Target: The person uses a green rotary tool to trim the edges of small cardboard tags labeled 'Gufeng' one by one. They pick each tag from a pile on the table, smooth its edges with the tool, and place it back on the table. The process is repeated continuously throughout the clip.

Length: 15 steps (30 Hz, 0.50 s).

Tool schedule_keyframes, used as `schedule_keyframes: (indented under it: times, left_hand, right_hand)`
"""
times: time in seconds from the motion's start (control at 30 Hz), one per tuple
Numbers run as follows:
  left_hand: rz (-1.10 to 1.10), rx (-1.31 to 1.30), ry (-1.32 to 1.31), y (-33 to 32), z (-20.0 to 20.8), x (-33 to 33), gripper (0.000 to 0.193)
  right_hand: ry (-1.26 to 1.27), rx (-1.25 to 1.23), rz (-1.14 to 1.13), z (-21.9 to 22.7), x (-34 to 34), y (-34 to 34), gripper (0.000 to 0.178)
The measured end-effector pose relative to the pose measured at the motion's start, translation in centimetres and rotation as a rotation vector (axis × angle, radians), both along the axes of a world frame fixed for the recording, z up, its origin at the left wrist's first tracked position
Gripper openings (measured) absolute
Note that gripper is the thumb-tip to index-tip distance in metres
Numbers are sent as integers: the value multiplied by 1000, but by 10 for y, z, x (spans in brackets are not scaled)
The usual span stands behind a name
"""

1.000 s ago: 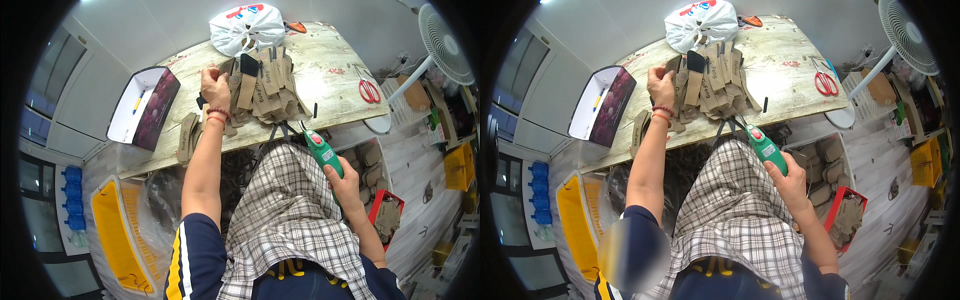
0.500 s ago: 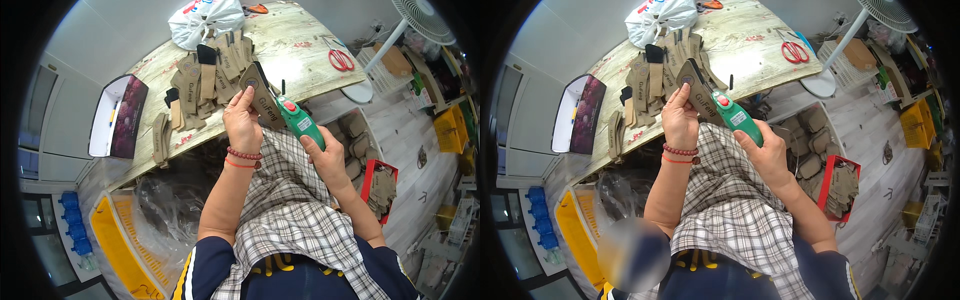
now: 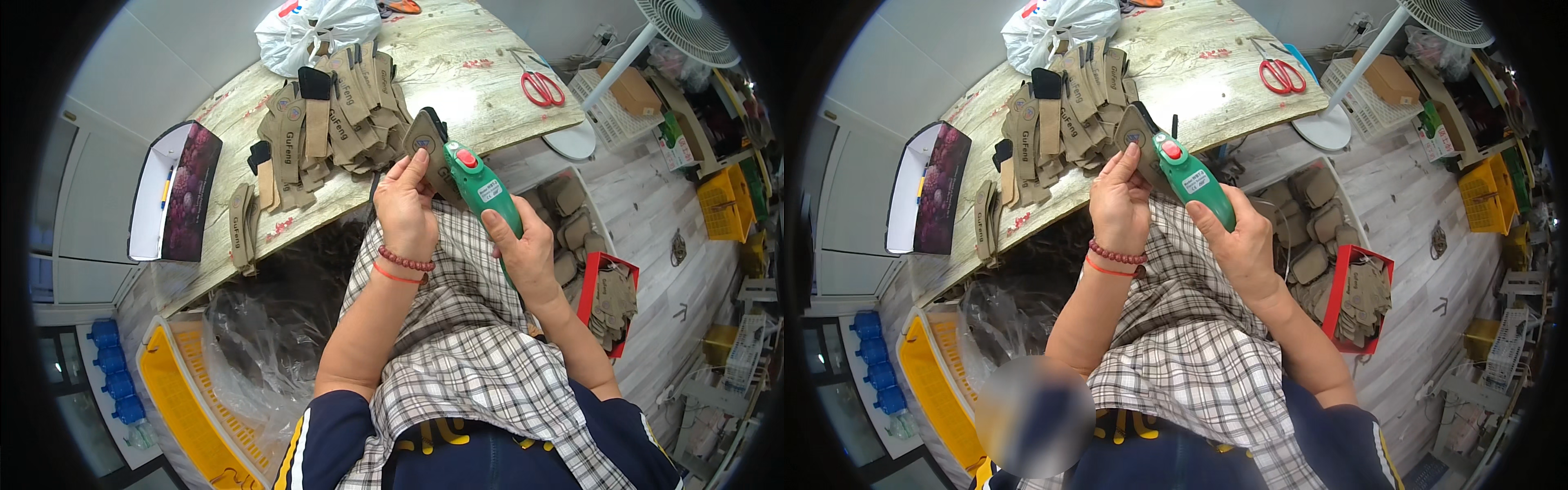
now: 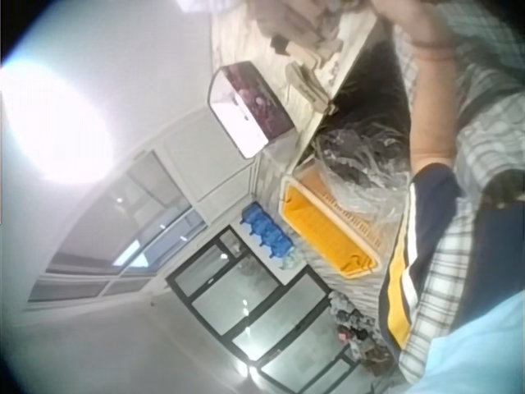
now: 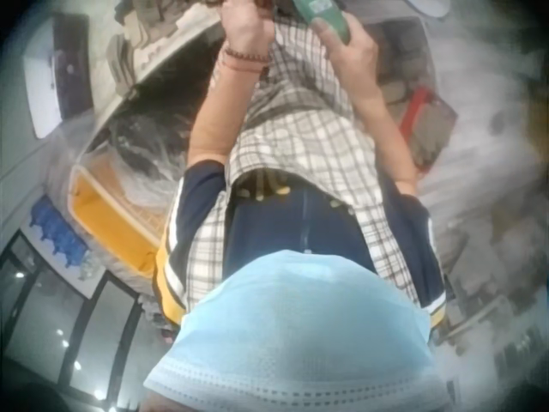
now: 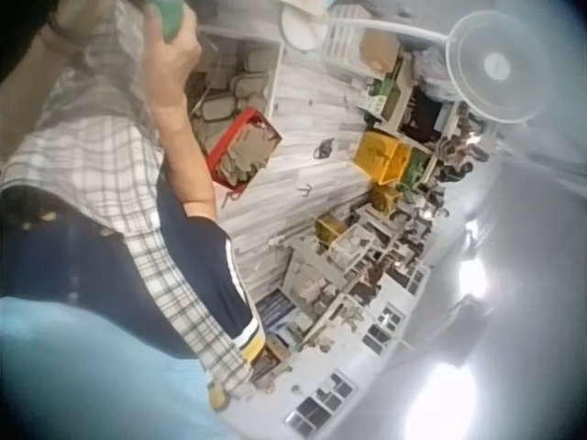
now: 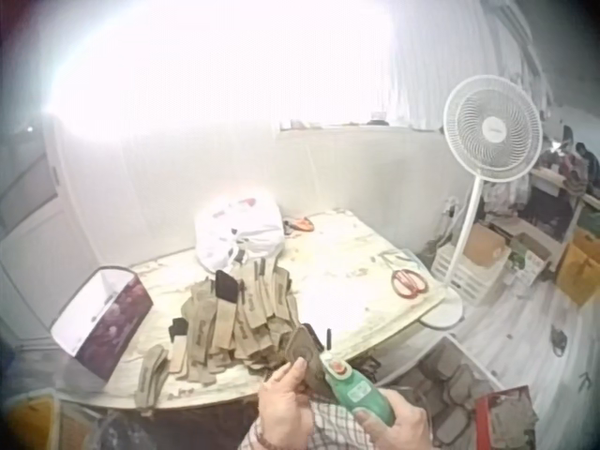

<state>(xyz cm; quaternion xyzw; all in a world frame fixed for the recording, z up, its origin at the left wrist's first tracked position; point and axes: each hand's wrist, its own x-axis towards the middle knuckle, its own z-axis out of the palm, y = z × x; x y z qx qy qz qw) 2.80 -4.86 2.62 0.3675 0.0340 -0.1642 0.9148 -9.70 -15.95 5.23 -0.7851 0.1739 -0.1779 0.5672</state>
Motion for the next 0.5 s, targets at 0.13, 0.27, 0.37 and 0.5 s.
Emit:
schedule_keyframes:
  times: [0.13, 0.27, 0.37, 0.5]
  left_hand:
    - [-21, -20, 36, -2, -2, -9, 13]
    - [-14, -59, 48, -2, -5, -16, 9]
    - [14, -49, 25, 0, -2, -21, 8]
    - [42, 31, -27, 8, -1, -16, 8]
  right_hand:
    - [-57, 13, 6, -1, 1, 0, 43]
    - [-24, 38, 4, 4, 1, -2, 43]
    - [-25, 29, 5, 3, 1, -4, 44]
    - [1, 38, 23, 1, -3, -9, 44]
